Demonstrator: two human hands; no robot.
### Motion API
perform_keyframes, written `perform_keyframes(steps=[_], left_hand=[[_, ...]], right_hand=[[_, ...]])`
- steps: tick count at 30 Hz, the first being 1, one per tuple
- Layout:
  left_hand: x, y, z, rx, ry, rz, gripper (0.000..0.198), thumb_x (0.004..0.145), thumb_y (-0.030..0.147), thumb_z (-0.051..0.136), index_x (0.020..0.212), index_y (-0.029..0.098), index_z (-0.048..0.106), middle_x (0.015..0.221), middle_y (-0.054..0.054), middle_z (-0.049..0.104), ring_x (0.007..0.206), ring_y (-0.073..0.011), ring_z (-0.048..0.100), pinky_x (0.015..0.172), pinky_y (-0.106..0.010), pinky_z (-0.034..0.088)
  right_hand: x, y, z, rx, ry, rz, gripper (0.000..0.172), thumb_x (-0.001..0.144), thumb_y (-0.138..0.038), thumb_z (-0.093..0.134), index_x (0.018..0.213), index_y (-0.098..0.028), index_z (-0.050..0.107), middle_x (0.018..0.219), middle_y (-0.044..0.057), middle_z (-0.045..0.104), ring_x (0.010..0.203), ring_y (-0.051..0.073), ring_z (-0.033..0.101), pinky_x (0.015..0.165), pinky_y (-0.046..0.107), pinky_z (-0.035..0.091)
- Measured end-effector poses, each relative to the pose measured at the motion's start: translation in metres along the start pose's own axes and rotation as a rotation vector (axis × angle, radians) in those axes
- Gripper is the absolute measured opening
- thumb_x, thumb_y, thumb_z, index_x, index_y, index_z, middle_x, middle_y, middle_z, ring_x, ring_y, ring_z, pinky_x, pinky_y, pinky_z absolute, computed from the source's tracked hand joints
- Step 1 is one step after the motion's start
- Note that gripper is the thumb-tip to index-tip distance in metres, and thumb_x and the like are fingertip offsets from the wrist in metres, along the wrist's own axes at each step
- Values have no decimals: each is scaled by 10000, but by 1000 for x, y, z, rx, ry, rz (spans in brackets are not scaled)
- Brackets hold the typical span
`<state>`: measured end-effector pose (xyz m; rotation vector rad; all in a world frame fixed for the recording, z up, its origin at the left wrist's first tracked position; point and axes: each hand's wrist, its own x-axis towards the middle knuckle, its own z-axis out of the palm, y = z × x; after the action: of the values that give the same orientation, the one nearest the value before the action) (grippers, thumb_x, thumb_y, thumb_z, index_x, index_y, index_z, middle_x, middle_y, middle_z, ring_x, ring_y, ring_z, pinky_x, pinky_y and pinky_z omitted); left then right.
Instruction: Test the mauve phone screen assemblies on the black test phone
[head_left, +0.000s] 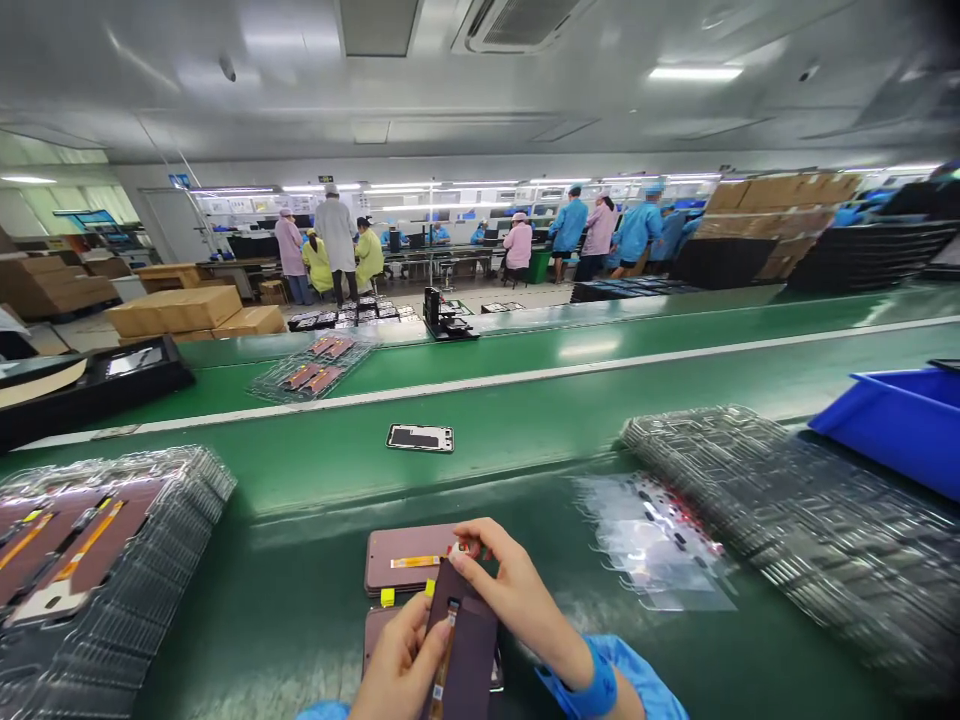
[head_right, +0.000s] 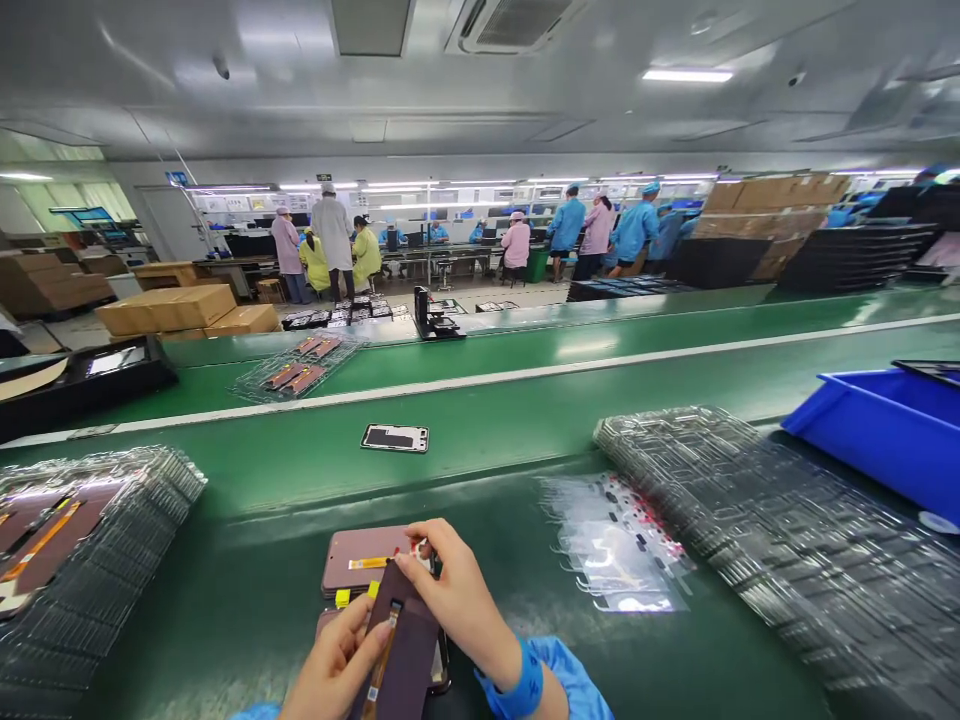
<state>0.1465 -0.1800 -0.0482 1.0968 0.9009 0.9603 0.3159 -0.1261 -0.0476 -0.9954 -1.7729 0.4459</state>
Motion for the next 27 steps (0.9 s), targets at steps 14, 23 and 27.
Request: perform_keyframes(steps=[14,23,27], left_hand=[[7,1,-7,-276,89,-64,370,699,343,818,1023,192,723,864,-44,733,754,-192,655,729,-264,506],[21,25,-15,-302,-61,-347,327,729,395,792,840,93,735,692,-64,690,583,-136,593,545,-214,442],[39,31,-35,-147,52,-326,378,708,420,812,850,79,728,684,-70,703,572,-135,605,546,-210,475]], right_hand=[[-21,-52,5,-455,33,-638,364,1014,-67,287,916,-74,638,686,63,523,625,198,443,592,341,350],[-23,-61,4,-376,-45,-758,425,986,-37,269,778,-70,639,613,53,507,540,167,425,546,321,360],[-32,-82,-23,-248,-86,-729,299,1011,-48,354,885,-84,624,639,15,523,572,138,488,587,287,413]])
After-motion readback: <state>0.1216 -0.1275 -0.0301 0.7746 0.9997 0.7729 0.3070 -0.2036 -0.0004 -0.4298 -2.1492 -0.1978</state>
